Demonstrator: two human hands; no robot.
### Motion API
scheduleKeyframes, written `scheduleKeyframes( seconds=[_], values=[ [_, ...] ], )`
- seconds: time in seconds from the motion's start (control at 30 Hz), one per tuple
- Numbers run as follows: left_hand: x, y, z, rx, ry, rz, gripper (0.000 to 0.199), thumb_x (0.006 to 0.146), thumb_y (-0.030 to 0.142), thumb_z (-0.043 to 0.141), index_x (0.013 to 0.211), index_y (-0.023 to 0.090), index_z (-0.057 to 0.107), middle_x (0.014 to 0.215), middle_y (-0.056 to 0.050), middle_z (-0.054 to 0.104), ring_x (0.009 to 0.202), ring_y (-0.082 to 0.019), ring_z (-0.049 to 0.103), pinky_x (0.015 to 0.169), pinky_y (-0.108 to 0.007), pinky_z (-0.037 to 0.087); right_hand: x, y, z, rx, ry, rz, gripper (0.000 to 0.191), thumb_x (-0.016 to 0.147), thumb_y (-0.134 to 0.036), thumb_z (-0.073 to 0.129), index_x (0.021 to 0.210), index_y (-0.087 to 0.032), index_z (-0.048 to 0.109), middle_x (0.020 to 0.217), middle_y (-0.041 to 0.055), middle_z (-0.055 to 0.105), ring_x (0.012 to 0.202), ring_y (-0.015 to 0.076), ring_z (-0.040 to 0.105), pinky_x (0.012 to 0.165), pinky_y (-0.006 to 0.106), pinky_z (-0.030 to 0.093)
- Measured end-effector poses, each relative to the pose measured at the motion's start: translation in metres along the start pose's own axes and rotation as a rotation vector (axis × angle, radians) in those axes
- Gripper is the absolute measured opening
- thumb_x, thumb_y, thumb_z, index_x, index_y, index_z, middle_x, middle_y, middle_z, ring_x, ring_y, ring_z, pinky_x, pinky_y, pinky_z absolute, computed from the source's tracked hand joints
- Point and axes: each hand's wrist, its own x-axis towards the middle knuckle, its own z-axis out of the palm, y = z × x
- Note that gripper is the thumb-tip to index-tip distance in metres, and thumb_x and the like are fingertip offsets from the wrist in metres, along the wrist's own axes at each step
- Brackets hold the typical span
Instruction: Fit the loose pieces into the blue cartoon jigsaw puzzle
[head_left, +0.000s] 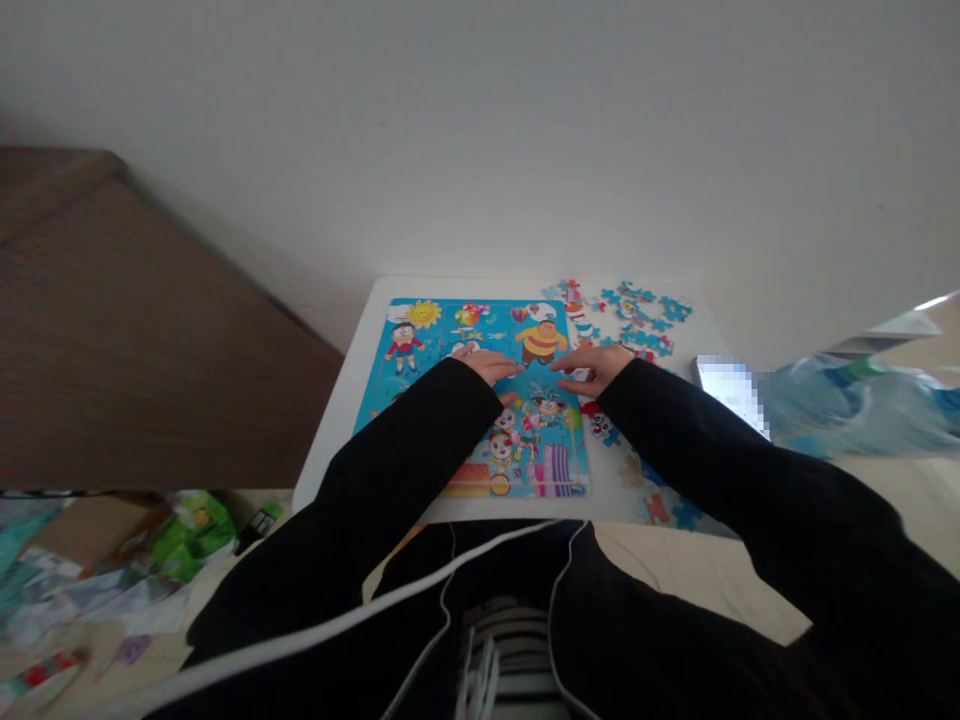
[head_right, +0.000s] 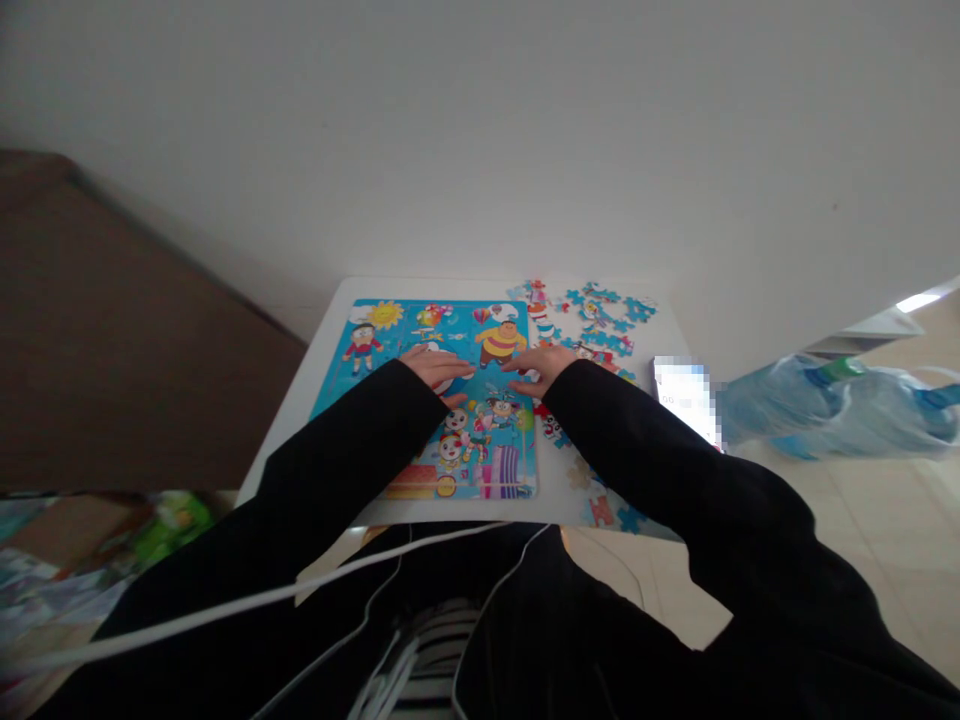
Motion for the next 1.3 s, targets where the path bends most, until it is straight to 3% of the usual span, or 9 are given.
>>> scheduleKeyframes(
  seconds=[0.17,0.3,0.47,0.6,0.77,0.9,1.03,1.2,1.3],
  values=[
    [0.019,-0.002,0.022,0.020,-0.111,0.259,0.039,0.083,0.026,0.049,0.122,0.024,0.053,0.122,-0.004,0.058,0.111,-0.019,0.054,0.095,-0.031,0.041,-0.011,0.011,0.014,-0.044,0.048,-0.096,0.019,0.072,-0.027,0.060,0.088,-0.023,0.071,0.085,0.0012,0.071,0.073,0.0133,0.066,0.069,0.022,0.052],
    [0.025,-0.011,0.038,0.006,-0.102,0.409,0.030,0.089,0.023,0.045,0.116,0.019,0.057,0.118,-0.006,0.060,0.106,-0.017,0.056,0.089,-0.026,0.043,-0.011,0.021,0.033,-0.001,0.246,-0.298,0.017,0.074,-0.033,0.060,0.078,-0.021,0.071,0.078,0.0030,0.071,0.072,0.0143,0.067,0.068,0.023,0.054],
    [0.021,-0.020,0.042,0.065,0.040,0.381,0.027,0.089,0.036,0.047,0.105,0.022,0.064,0.099,-0.005,0.066,0.087,-0.018,0.060,0.075,-0.029,0.043,-0.011,0.022,0.036,-0.006,0.399,-0.416,0.023,0.078,-0.038,0.058,0.074,-0.020,0.071,0.074,0.0046,0.071,0.063,0.0133,0.066,0.057,0.022,0.054],
    [0.021,-0.024,0.049,0.105,0.114,0.375,0.027,0.089,0.036,0.046,0.099,0.020,0.066,0.085,-0.004,0.066,0.073,-0.017,0.058,0.062,-0.027,0.041,-0.012,0.020,0.036,0.004,0.482,-0.471,0.024,0.078,-0.039,0.059,0.072,-0.018,0.070,0.072,0.0052,0.070,0.061,0.0131,0.066,0.056,0.022,0.054],
    [0.020,-0.024,0.057,0.033,0.158,0.396,0.026,0.091,0.026,0.042,0.100,0.023,0.066,0.095,-0.004,0.066,0.082,-0.015,0.058,0.070,-0.025,0.044,-0.014,0.021,0.040,0.004,0.434,-0.375,0.026,0.073,-0.046,0.061,0.073,-0.022,0.071,0.076,0.0038,0.071,0.064,0.0142,0.066,0.059,0.025,0.055],
    [0.018,-0.018,0.059,-0.030,0.181,0.457,0.027,0.091,0.025,0.041,0.097,0.021,0.066,0.099,-0.004,0.066,0.089,-0.015,0.059,0.078,-0.024,0.046,-0.015,0.021,0.039,0.019,0.471,-0.400,0.026,0.073,-0.044,0.063,0.074,-0.019,0.071,0.075,0.0054,0.071,0.063,0.0143,0.066,0.060,0.024,0.055],
    [0.017,-0.006,0.060,-0.115,0.303,0.411,0.027,0.090,0.023,0.041,0.087,0.020,0.067,0.088,-0.002,0.067,0.078,-0.010,0.061,0.071,-0.019,0.047,-0.015,0.019,0.039,0.017,0.503,-0.396,0.024,0.071,-0.042,0.065,0.075,-0.018,0.070,0.076,0.0061,0.071,0.065,0.0150,0.067,0.060,0.025,0.056],
    [0.019,0.002,0.061,-0.151,0.583,0.358,0.034,0.085,0.043,0.049,0.072,0.016,0.066,0.071,-0.004,0.067,0.061,-0.012,0.060,0.057,-0.022,0.048,-0.016,0.020,0.040,0.012,0.495,-0.371,0.024,0.071,-0.044,0.064,0.074,-0.020,0.070,0.077,0.0058,0.071,0.066,0.0148,0.067,0.063,0.026,0.057],
    [0.019,0.001,0.059,-0.130,0.540,0.376,0.035,0.083,0.047,0.052,0.076,0.015,0.066,0.071,-0.005,0.068,0.062,-0.013,0.062,0.057,-0.024,0.049,-0.016,0.021,0.039,0.003,0.496,-0.396,0.024,0.072,-0.043,0.063,0.074,-0.020,0.069,0.078,0.0066,0.071,0.067,0.0150,0.067,0.063,0.026,0.056]
  ],
)
